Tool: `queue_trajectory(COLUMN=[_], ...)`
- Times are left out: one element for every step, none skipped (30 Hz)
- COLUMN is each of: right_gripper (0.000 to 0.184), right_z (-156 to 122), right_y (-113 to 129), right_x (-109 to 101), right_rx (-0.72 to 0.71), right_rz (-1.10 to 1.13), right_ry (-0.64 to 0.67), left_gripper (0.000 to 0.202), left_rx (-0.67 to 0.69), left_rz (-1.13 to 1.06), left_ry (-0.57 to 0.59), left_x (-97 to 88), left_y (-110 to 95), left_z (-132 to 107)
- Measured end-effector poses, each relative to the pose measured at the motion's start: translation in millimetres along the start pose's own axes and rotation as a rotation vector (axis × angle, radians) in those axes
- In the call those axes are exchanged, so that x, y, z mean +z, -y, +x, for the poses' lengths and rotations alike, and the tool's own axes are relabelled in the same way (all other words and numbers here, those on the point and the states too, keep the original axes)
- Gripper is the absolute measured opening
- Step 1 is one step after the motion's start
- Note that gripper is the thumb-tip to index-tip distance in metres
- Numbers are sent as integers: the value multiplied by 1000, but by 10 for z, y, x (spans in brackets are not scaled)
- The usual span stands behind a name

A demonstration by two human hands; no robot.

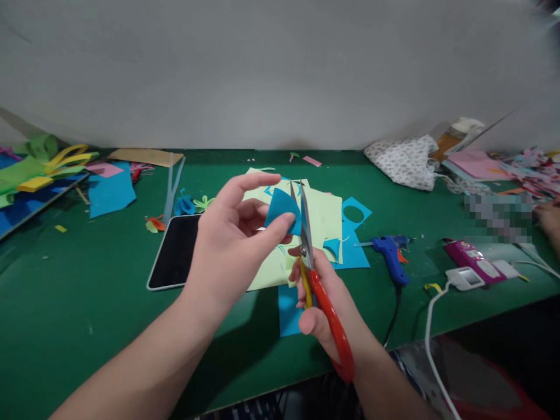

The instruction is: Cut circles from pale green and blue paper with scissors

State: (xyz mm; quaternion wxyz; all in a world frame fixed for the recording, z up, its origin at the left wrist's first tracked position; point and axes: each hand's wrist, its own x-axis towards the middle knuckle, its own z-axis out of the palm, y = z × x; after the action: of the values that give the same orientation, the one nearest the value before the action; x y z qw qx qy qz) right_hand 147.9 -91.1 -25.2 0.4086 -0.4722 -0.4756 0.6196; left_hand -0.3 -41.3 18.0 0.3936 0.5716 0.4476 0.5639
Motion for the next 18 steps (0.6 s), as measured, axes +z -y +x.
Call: queue_trajectory(right_gripper=[93,92,92,92,92,93,93,94,94,93,93,92,91,90,90,89,89,90], right_z=[-1,-1,0,1,3,5,7,9,11,12,13,14,13,12,10,6,3,-1], right_y=[9,12,10,3,-7,-19,-32,-43,-51,-55,-56,-52,-45,-36,-26,-16,-8,-2], right_x=[5,10,15,20,25,28,30,31,31,29,27,24,21,17,14,10,6,1], right_rx=[7,6,-1,-9,-17,-26,-33,-39,-44,-47,-51,-54,-62,-70,-77,-77,-69,-57], right_rz=[4,4,1,-2,-5,-9,-11,-11,-12,-17,-22,-27,-33,-40,-47,-48,-47,-46], right_ry=[5,11,12,11,7,2,2,-3,-6,-4,-5,-5,-7,-2,5,9,16,24], left_gripper=[37,37,37,37,36,36,36,36,36,36,36,36,36,36,37,37,37,37], left_rx=[1,2,2,2,2,1,0,-3,-3,-2,0,1,3,3,3,0,-1,-2], left_rz=[0,0,2,4,6,5,5,5,5,4,3,0,-5,-12,-17,-21,-24,-21], left_ry=[1,-1,-4,-7,-9,-10,-11,-9,-6,-4,-2,0,2,5,7,11,12,12], left_x=[0,1,2,3,4,6,7,7,7,6,5,3,1,-1,-2,-3,-4,-4], left_y=[4,7,9,11,12,12,12,13,13,14,15,16,15,14,12,9,5,1], left_z=[2,3,4,4,4,3,2,1,0,0,0,1,1,2,4,5,6,8])
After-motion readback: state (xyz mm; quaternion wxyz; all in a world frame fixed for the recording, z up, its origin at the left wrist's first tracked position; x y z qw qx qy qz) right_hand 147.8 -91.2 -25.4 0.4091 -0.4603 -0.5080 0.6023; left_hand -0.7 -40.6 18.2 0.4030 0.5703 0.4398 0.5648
